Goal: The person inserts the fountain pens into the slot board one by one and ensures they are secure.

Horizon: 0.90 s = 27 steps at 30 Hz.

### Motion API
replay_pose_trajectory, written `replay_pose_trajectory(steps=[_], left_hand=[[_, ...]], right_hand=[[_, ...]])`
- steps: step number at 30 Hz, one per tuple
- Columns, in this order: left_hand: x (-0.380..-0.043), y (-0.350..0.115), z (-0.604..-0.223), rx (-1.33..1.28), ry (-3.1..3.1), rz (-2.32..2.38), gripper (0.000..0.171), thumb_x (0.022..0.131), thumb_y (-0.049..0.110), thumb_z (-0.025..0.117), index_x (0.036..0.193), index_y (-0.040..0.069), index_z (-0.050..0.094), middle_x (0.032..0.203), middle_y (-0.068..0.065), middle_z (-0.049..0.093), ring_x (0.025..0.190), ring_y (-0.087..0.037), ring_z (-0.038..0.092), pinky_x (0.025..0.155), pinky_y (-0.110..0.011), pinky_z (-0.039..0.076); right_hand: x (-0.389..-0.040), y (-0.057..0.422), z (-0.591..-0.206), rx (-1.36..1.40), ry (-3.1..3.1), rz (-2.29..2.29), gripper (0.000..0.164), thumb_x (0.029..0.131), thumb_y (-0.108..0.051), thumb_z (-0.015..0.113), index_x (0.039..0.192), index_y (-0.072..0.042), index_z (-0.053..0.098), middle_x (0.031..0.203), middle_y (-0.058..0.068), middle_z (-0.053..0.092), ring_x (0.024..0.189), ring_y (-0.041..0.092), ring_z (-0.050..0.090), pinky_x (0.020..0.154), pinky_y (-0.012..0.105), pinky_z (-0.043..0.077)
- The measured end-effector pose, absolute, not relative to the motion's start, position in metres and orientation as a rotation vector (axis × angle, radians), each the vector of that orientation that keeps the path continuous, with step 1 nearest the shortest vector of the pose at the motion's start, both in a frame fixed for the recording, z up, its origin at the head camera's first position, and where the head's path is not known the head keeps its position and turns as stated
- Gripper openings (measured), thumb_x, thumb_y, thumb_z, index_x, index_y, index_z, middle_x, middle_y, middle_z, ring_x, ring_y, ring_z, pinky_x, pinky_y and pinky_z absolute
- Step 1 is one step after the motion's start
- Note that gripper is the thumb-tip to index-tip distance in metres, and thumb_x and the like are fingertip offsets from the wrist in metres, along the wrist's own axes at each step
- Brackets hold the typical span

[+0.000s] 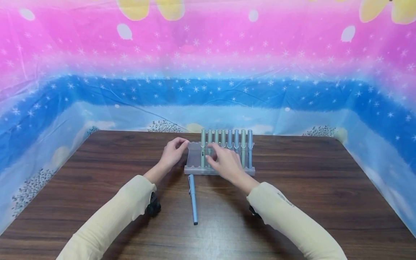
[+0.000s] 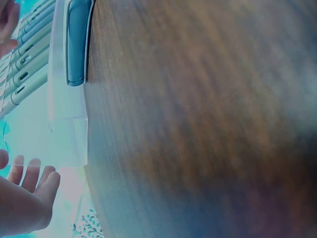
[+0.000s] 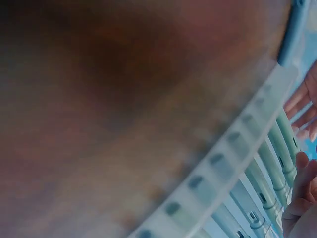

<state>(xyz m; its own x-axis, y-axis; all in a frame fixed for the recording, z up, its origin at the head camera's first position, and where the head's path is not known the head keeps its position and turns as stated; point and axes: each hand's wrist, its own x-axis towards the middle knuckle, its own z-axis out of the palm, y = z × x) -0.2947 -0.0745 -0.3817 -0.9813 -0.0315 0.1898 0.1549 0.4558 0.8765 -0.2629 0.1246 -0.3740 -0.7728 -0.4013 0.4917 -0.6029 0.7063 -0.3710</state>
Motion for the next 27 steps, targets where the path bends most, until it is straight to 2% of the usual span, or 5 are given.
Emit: replay_pose_trajectory(steps=[8, 12, 27], left_hand=[[-0.295, -0.074, -0.381, -0.122, -2.523, -1.54, 0.025, 0.09, 0.025, 0.051, 0.101, 0.003, 0.06, 0.101, -0.01, 0.059, 0.092, -0.022, 0.054, 0.083, -0.034, 0.041], [-0.296, -0.075, -0.381, -0.12, -2.517, -1.537, 0.025, 0.09, 0.024, 0.051, 0.101, 0.004, 0.06, 0.101, -0.01, 0.06, 0.092, -0.022, 0.054, 0.083, -0.034, 0.041], [-0.295, -0.074, -0.383, -0.103, -2.516, -1.55, 0.024, 0.09, 0.023, 0.051, 0.101, 0.003, 0.06, 0.101, -0.01, 0.06, 0.091, -0.022, 0.055, 0.081, -0.034, 0.042]], right_hand=[[-0.248, 0.131, -0.386, 0.791, -2.668, 0.734, 0.021, 0.082, -0.022, 0.062, 0.101, -0.014, 0.06, 0.067, -0.011, 0.056, 0.041, 0.005, 0.039, 0.033, 0.022, 0.029], [-0.241, 0.131, -0.388, 0.831, -2.71, 0.771, 0.018, 0.08, -0.022, 0.063, 0.096, -0.014, 0.061, 0.067, -0.012, 0.056, 0.043, 0.003, 0.042, 0.035, 0.021, 0.034], [-0.233, 0.12, -0.392, 0.909, -2.93, 0.91, 0.025, 0.081, -0.025, 0.063, 0.101, -0.01, 0.058, 0.061, -0.01, 0.054, 0.05, 0.005, 0.049, 0.047, 0.025, 0.042]])
